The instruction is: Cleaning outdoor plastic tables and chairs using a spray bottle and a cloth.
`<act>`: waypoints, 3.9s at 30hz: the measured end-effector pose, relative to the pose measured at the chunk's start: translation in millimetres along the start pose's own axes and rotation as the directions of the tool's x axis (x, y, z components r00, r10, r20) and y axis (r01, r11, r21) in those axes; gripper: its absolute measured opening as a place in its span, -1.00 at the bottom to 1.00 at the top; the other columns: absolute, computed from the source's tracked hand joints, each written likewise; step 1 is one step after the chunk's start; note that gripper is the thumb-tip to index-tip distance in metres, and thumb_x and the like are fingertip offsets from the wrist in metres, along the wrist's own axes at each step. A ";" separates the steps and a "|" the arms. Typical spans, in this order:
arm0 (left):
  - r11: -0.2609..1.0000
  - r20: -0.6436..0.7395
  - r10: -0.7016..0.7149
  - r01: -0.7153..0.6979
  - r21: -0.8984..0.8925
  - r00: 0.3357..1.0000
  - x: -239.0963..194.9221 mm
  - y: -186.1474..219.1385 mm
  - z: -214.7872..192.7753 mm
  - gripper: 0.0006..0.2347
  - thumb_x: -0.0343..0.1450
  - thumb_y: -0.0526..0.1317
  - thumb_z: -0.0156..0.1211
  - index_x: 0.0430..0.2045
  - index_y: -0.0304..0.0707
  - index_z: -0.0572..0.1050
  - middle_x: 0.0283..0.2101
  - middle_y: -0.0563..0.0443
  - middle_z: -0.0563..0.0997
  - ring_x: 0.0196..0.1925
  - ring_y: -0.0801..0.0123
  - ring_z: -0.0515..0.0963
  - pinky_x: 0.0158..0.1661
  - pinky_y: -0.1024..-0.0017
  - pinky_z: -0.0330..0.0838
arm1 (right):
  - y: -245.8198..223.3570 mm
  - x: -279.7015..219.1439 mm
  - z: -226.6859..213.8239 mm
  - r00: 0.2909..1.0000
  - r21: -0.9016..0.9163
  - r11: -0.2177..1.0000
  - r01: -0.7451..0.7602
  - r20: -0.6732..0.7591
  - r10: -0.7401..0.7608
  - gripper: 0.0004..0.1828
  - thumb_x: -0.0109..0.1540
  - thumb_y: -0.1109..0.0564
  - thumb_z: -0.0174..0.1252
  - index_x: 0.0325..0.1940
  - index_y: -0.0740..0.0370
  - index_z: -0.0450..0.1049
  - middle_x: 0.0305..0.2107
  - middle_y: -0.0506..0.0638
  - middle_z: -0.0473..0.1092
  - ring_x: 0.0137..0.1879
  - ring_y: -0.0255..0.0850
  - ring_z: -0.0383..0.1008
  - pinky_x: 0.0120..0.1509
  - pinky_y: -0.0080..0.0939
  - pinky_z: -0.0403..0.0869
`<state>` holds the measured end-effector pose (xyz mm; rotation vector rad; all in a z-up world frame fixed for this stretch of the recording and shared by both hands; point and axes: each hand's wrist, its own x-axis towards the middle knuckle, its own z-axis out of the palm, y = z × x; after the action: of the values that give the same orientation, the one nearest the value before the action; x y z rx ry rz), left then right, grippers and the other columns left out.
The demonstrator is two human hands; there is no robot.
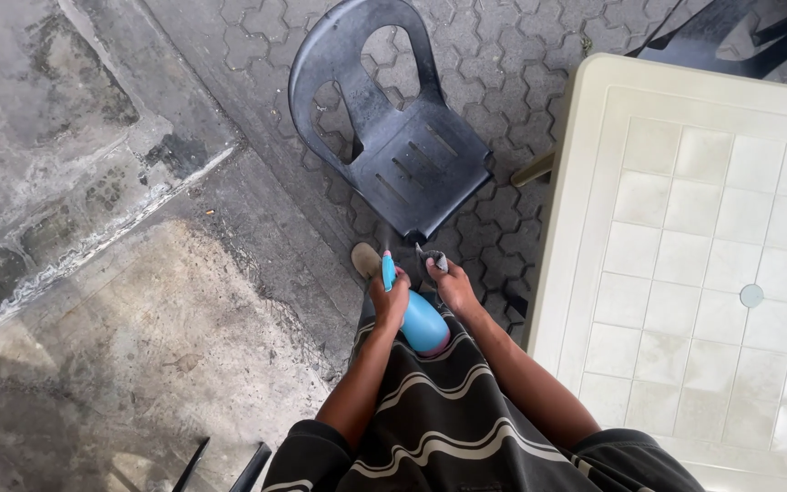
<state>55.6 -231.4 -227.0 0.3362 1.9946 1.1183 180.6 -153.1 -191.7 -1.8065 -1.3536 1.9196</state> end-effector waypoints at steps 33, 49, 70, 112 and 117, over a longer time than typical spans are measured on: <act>1.000 0.306 0.016 -0.007 -0.029 0.952 322.8 -112.5 84.5 -0.76 0.33 -0.41 0.14 -0.12 -0.34 0.53 -0.07 -0.05 0.61 -0.06 0.28 0.65 -0.13 0.40 0.58 | 133.1 376.8 43.5 0.747 -0.697 0.268 0.664 0.608 -0.268 -0.18 0.33 -0.18 -0.05 0.65 0.06 -0.03 0.58 0.16 -0.07 0.69 0.13 -0.15 0.65 0.38 -0.04; 1.000 0.233 0.008 -0.008 -0.002 0.972 340.9 -88.3 67.5 -0.71 0.28 -0.43 0.14 -0.11 -0.34 0.55 -0.12 -0.07 0.62 -0.15 0.31 0.66 -0.10 0.36 0.64 | 95.4 446.0 81.6 0.763 -0.728 0.229 0.647 0.624 -0.171 0.02 0.15 -0.20 0.11 0.58 0.20 -0.09 0.51 0.24 -0.16 0.61 0.25 -0.25 0.62 0.38 -0.19; 0.991 0.161 0.092 -0.075 -0.109 0.983 346.9 -101.9 -3.5 -0.71 0.30 -0.44 0.13 -0.09 -0.35 0.50 -0.09 0.00 0.57 -0.12 0.38 0.62 -0.08 0.41 0.61 | 97.7 468.3 101.0 0.716 -0.777 -0.152 0.612 0.625 -0.311 -0.18 0.40 -0.30 -0.09 0.63 -0.06 -0.21 0.54 0.08 -0.32 0.60 0.14 -0.41 0.56 0.34 -0.27; 0.978 0.391 0.171 -0.203 0.042 0.904 341.4 -16.8 155.5 -0.68 0.24 -0.47 0.12 -0.12 -0.34 0.51 -0.05 -0.08 0.56 -0.06 0.27 0.64 -0.13 0.40 0.65 | 74.6 532.5 -6.6 0.763 -0.913 0.349 0.213 -0.068 -0.643 -0.15 0.41 -0.17 0.10 0.59 0.37 -0.03 0.51 0.35 -0.14 0.61 0.41 -0.29 0.64 0.39 -0.21; 0.969 0.424 0.200 -0.243 0.048 0.883 351.9 4.8 177.6 -0.68 0.25 -0.47 0.14 -0.10 -0.38 0.51 -0.08 -0.10 0.59 -0.09 0.25 0.65 -0.13 0.39 0.64 | 79.6 460.0 -26.6 0.910 -0.885 0.380 0.269 0.104 -0.401 -0.13 0.34 -0.07 0.10 0.63 0.31 -0.04 0.57 0.19 -0.12 0.69 0.09 -0.22 0.69 0.21 -0.14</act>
<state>-36.0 76.1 -455.9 0.8060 1.6584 0.9847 125.0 121.3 -566.2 -1.6520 -2.7484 0.8010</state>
